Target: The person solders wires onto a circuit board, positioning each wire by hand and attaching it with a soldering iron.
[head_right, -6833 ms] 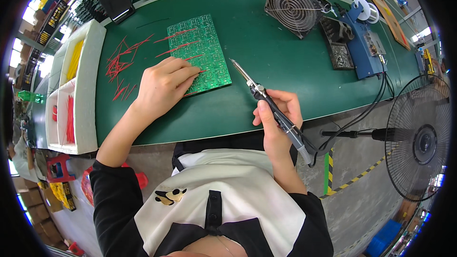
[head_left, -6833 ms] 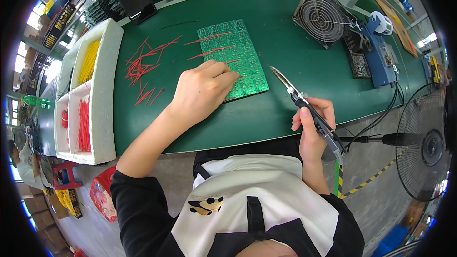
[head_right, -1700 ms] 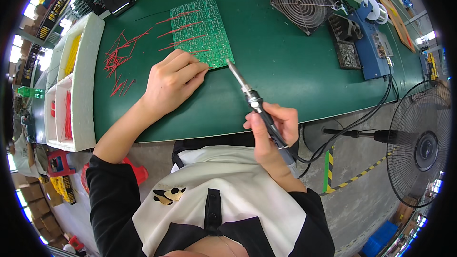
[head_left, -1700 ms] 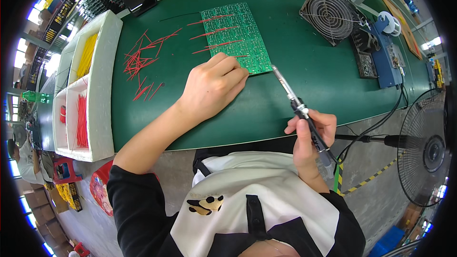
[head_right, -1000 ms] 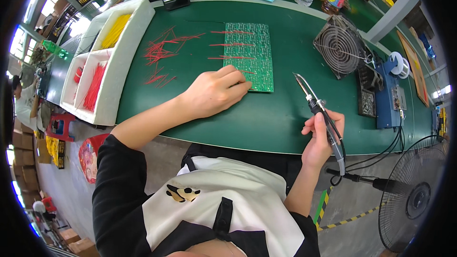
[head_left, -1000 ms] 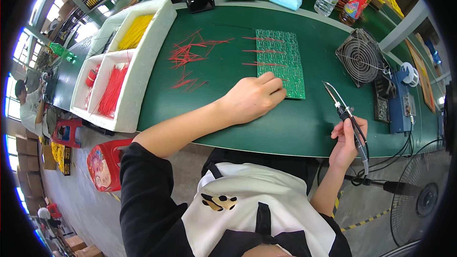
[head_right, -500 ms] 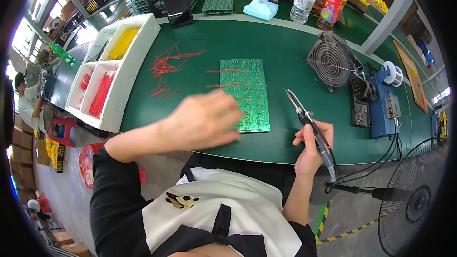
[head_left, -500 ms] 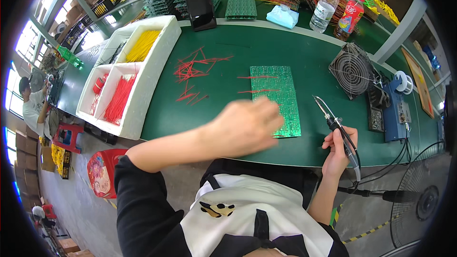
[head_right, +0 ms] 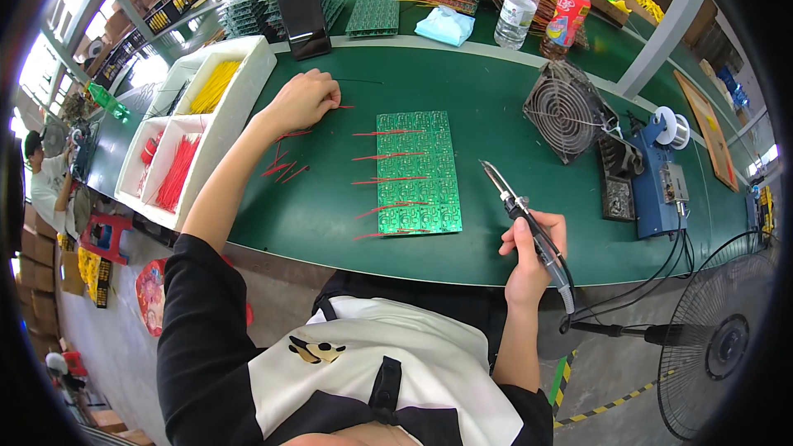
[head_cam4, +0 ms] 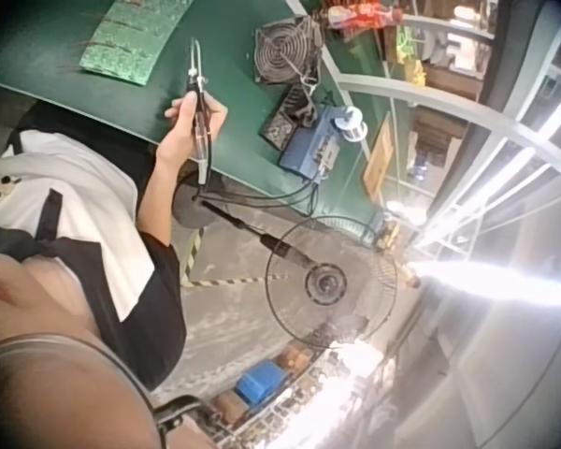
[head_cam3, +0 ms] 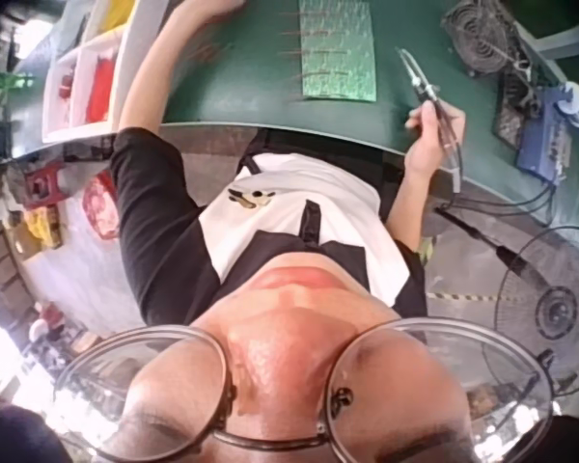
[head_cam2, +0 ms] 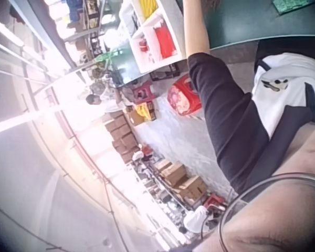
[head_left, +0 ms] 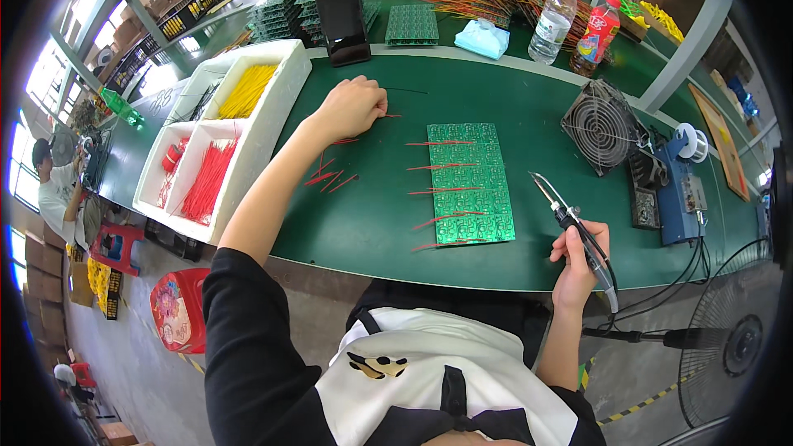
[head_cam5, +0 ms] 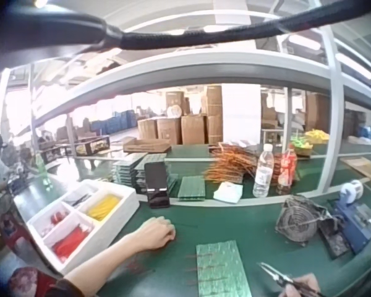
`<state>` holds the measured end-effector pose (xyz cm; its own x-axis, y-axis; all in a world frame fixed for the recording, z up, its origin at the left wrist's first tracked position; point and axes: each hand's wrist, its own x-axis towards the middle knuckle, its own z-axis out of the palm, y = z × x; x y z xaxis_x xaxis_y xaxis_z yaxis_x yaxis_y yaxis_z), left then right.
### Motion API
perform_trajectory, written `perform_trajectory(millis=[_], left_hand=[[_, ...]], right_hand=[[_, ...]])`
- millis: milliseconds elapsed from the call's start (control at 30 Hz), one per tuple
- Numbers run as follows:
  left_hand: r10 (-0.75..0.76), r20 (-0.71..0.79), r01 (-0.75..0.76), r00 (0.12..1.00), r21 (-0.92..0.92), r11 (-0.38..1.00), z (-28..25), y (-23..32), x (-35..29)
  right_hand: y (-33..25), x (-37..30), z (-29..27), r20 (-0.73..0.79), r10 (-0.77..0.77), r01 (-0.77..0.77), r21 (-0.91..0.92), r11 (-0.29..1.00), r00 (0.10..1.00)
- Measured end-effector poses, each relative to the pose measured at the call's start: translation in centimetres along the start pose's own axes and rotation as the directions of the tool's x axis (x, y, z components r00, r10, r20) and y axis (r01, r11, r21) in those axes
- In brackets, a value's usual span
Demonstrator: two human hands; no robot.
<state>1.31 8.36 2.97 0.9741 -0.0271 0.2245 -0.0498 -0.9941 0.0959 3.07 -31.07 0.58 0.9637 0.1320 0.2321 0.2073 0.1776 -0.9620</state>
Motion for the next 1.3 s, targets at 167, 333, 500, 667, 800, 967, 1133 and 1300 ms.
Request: perform_trajectory(millis=[167,333,500,667,800,967,1133,1300], left_hand=[[0.127,-0.079,-0.116,0.989,0.131,0.985,-0.4,-0.2,-0.5],[-0.124,-0.175,0.089,0.977,-0.199,0.976,-3.1,-1.2,-1.4],[-0.216,-0.101,0.166,0.971,-0.365,0.916,-2.6,-1.6,-2.5],[-0.195,-0.087,0.156,0.977,-0.333,0.930,-1.5,-1.8,-2.8],[-0.207,-0.072,0.181,0.976,-0.269,0.946,-1.1,-1.7,-2.6],[-0.142,-0.044,0.140,0.989,-0.051,0.989,-1.3,-0.9,-2.1],[-0.116,0.037,0.116,0.993,-0.006,0.993,-2.3,-1.2,-1.8],[-0.127,0.028,0.127,0.992,-0.025,0.992,-2.0,-1.1,-2.0]], right_hand=[[0.1,0.0,-0.2,-0.005,-0.015,0.015,0.000,1.000,1.000],[0.3,0.1,-0.2,-0.018,-0.020,0.020,0.003,1.000,1.000],[0.4,0.1,-0.2,-0.030,-0.019,0.019,0.022,1.000,0.999],[0.5,0.1,-0.1,-0.019,-0.023,0.023,0.000,1.000,1.000],[0.5,0.0,-0.1,-0.026,-0.006,0.006,-0.030,1.000,1.000],[0.4,0.2,0.0,-0.009,-0.034,0.034,-0.030,0.999,0.999],[0.5,0.1,-0.1,0.001,-0.042,0.042,-0.021,0.999,0.999],[0.5,0.0,-0.2,0.010,-0.037,0.037,-0.016,0.999,0.999]])
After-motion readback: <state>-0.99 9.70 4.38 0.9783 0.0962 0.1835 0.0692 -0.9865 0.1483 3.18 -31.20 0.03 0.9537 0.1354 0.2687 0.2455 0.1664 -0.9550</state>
